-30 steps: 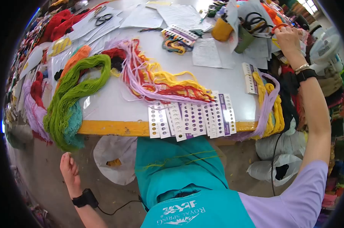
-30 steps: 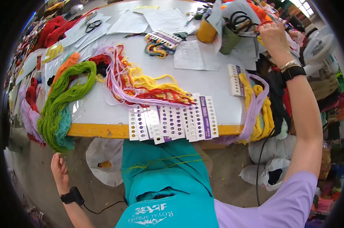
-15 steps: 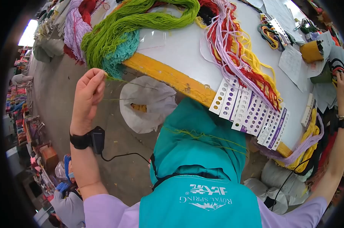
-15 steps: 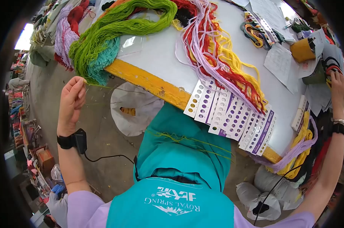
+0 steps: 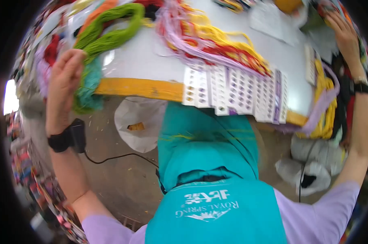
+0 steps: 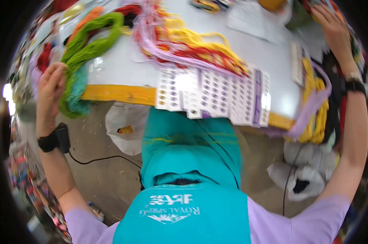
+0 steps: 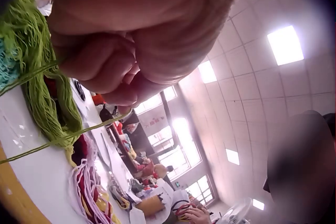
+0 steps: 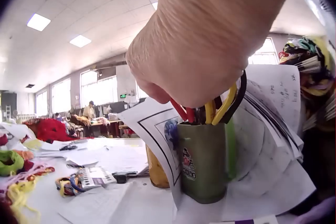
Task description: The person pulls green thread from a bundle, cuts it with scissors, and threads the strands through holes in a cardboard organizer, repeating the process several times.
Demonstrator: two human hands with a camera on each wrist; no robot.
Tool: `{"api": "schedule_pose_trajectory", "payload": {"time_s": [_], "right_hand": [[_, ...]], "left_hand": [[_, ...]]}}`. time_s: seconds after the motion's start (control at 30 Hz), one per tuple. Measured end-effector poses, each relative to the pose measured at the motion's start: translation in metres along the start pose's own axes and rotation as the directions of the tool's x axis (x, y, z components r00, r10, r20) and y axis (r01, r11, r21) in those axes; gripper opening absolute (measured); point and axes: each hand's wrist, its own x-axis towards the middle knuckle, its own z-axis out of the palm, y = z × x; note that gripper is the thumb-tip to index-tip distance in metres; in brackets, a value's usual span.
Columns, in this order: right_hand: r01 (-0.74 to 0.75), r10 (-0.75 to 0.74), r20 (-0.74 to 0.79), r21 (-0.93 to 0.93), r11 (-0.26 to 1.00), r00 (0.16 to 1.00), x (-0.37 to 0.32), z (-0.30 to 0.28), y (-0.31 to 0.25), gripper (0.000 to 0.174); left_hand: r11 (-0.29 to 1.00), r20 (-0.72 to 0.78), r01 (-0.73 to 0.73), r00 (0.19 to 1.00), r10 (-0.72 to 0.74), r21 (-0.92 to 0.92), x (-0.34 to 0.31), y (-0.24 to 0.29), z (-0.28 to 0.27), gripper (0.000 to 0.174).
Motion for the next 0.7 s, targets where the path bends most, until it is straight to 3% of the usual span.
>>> {"api": "schedule_pose_trajectory", "payload": {"time_s": [0.07,0.17,0.2,0.23,0.27,0.3,0.37,0.4,0.43,0.47,0.5,0.6,0.67,0.7], "right_hand": [[-0.062,0.076,-0.113,0.123,0.990,0.991,0.001,-0.033,-0.018,0.035],[-0.204,0.202,0.039,0.326,0.923,0.979,0.004,-0.112,-0.057,0.026],[-0.262,0.205,0.177,0.413,0.872,0.963,-0.006,-0.137,-0.059,0.023],[-0.331,0.194,0.310,0.488,0.808,0.931,-0.016,-0.163,-0.061,0.021],[-0.374,0.274,0.260,0.534,0.758,0.926,-0.030,-0.167,-0.070,0.015],[-0.370,0.345,0.168,0.623,0.689,0.924,-0.047,-0.163,-0.085,0.013],[-0.375,0.431,0.144,0.768,0.519,0.891,-0.079,-0.165,-0.124,0.024],[-0.481,0.410,0.334,0.810,0.336,0.849,-0.094,-0.180,-0.148,0.021],[-0.546,0.356,0.459,0.814,0.198,0.814,-0.106,-0.191,-0.176,0.017],[-0.659,0.258,0.629,0.751,0.044,0.734,-0.118,-0.200,-0.208,0.015],[-0.693,0.184,0.685,0.720,-0.025,0.705,-0.132,-0.204,-0.237,0.016],[-0.819,0.087,0.834,0.552,-0.156,0.545,-0.183,-0.189,-0.324,0.023],[-0.846,0.155,0.868,0.495,-0.197,0.472,-0.207,-0.169,-0.373,0.028],[-0.825,0.127,0.866,0.499,-0.266,0.484,-0.207,-0.163,-0.386,0.029]], "left_hand": [[1.000,0.035,0.016,0.999,-0.016,-0.018,0.018,0.011,0.014,0.018],[0.998,0.100,-0.064,0.993,0.062,0.026,0.057,0.013,0.029,0.020],[0.996,0.077,-0.068,0.995,0.063,0.063,0.067,0.009,0.036,0.020],[0.992,0.052,-0.071,0.996,0.066,0.102,0.077,0.003,0.043,0.020],[0.987,0.025,-0.076,0.997,0.073,0.142,0.087,-0.003,0.044,0.020],[0.969,0.116,-0.055,0.993,0.028,0.239,0.102,-0.014,0.029,0.022],[0.929,0.049,-0.017,0.999,-0.002,0.369,0.089,-0.016,0.052,0.026],[0.903,0.011,0.007,1.000,-0.012,0.429,0.083,-0.020,0.063,0.028],[0.855,0.176,-0.194,0.977,0.123,0.481,0.096,-0.044,0.044,0.034],[0.847,0.157,-0.226,0.973,0.170,0.482,0.090,-0.046,0.053,0.035],[0.837,0.137,-0.256,0.967,0.217,0.484,0.076,-0.046,0.059,0.035],[0.842,0.093,-0.269,0.962,0.256,0.468,0.035,-0.038,0.075,0.034],[0.863,0.079,-0.259,0.965,0.250,0.434,0.010,-0.032,0.084,0.033],[0.888,0.053,-0.243,0.969,0.242,0.390,-0.001,-0.033,0.089,0.029]]}}
